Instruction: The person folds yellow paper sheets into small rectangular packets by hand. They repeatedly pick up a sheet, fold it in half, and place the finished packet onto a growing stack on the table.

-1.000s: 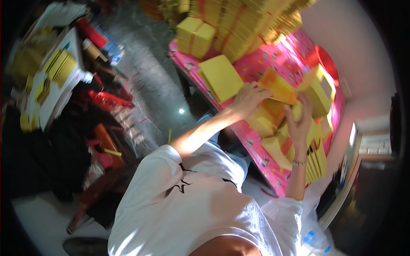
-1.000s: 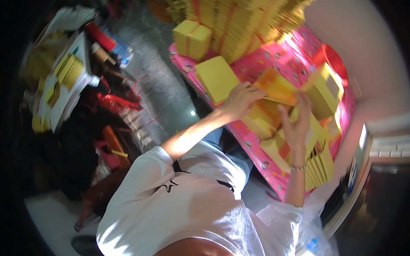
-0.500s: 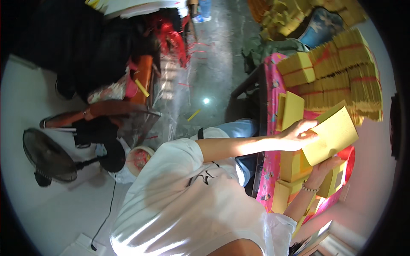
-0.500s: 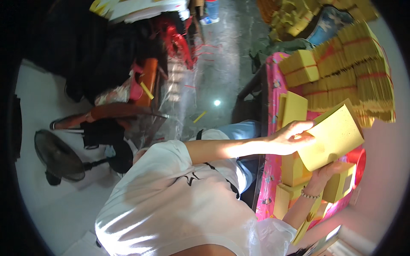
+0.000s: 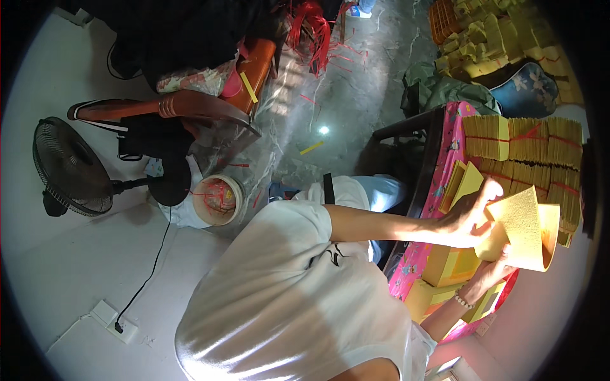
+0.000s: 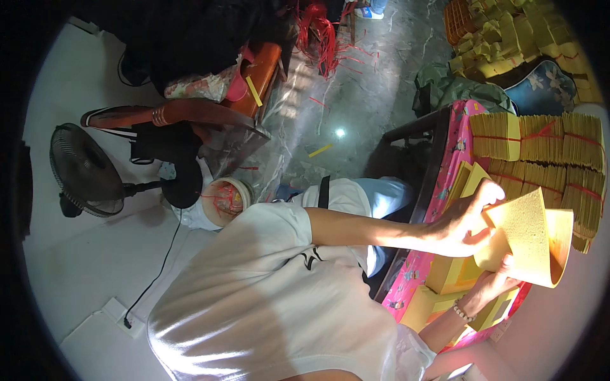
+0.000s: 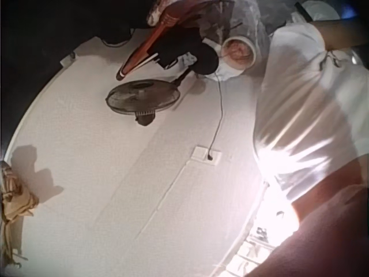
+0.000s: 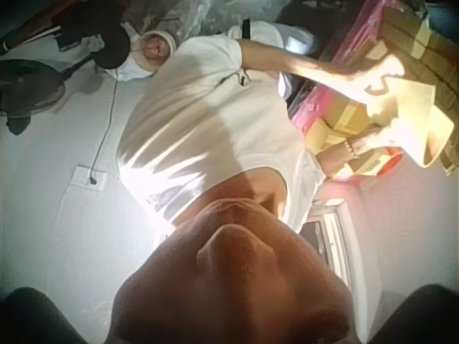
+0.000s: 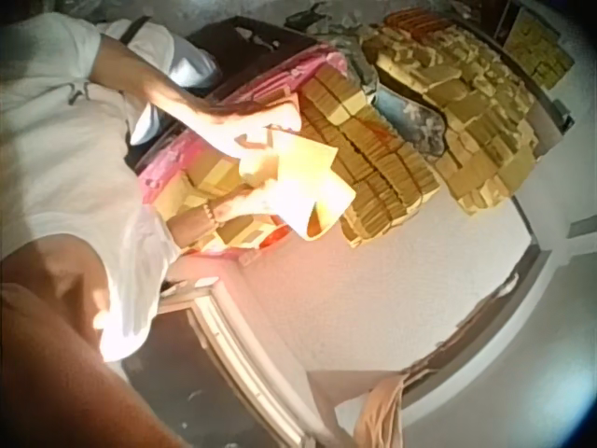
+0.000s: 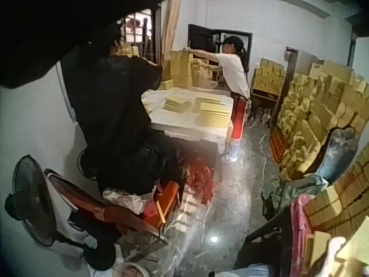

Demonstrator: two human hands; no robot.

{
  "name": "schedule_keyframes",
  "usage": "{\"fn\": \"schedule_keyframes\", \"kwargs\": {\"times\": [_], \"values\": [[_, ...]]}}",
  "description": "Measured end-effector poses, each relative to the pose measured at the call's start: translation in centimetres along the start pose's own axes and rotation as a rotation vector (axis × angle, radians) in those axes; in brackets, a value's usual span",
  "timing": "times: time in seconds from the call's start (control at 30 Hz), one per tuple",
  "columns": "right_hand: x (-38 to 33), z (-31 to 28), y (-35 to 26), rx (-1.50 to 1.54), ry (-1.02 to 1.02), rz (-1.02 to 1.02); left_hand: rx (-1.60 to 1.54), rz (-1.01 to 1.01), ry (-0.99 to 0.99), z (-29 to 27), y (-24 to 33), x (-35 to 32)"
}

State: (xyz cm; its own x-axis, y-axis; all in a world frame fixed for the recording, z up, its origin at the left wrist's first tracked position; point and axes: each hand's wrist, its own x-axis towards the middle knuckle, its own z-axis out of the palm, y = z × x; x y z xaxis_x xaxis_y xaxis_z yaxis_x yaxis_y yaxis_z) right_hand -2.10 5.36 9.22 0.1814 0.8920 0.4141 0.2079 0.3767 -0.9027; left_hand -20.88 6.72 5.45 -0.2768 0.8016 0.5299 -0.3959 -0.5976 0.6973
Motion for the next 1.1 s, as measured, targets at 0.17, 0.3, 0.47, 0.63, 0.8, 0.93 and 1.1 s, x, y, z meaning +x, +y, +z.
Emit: {"fn": "schedule_keyframes", "kwargs": {"times": [0.17, 0.3, 0.47, 0.63, 0.8, 0.93, 1.1], "values": [[-2.5, -2.5, -1.2, -0.204, 0.144, 0.053, 0.083, -0.019, -0.225, 2.3, -1.7, -1.8], [-5.3, -6.8, -0.7, -0.311, 0.160, 0.026, 0.140, 0.039, -0.341, 4.1, -1.5, -2.6], [-9.9, -9.7, -0.2, -0.469, 0.388, 0.220, 0.147, -0.082, -0.558, 7.0, -4.0, -5.9], [-10.9, -10.1, 0.0, -0.253, 0.446, 0.309, 0.140, -0.156, -0.732, 8.6, -6.4, -7.6], [-12.5, -11.4, 2.4, -0.199, 0.529, 0.270, 0.049, -0.276, -0.931, 10.4, -7.0, -7.2], [-11.7, -10.7, 1.9, -0.123, 0.529, 0.320, 0.104, -0.260, -0.967, 11.0, -7.4, -6.2], [-10.4, -11.3, 4.6, -0.037, 0.365, 0.225, 0.187, -0.162, -1.002, 10.9, -10.7, -5.4]]}}
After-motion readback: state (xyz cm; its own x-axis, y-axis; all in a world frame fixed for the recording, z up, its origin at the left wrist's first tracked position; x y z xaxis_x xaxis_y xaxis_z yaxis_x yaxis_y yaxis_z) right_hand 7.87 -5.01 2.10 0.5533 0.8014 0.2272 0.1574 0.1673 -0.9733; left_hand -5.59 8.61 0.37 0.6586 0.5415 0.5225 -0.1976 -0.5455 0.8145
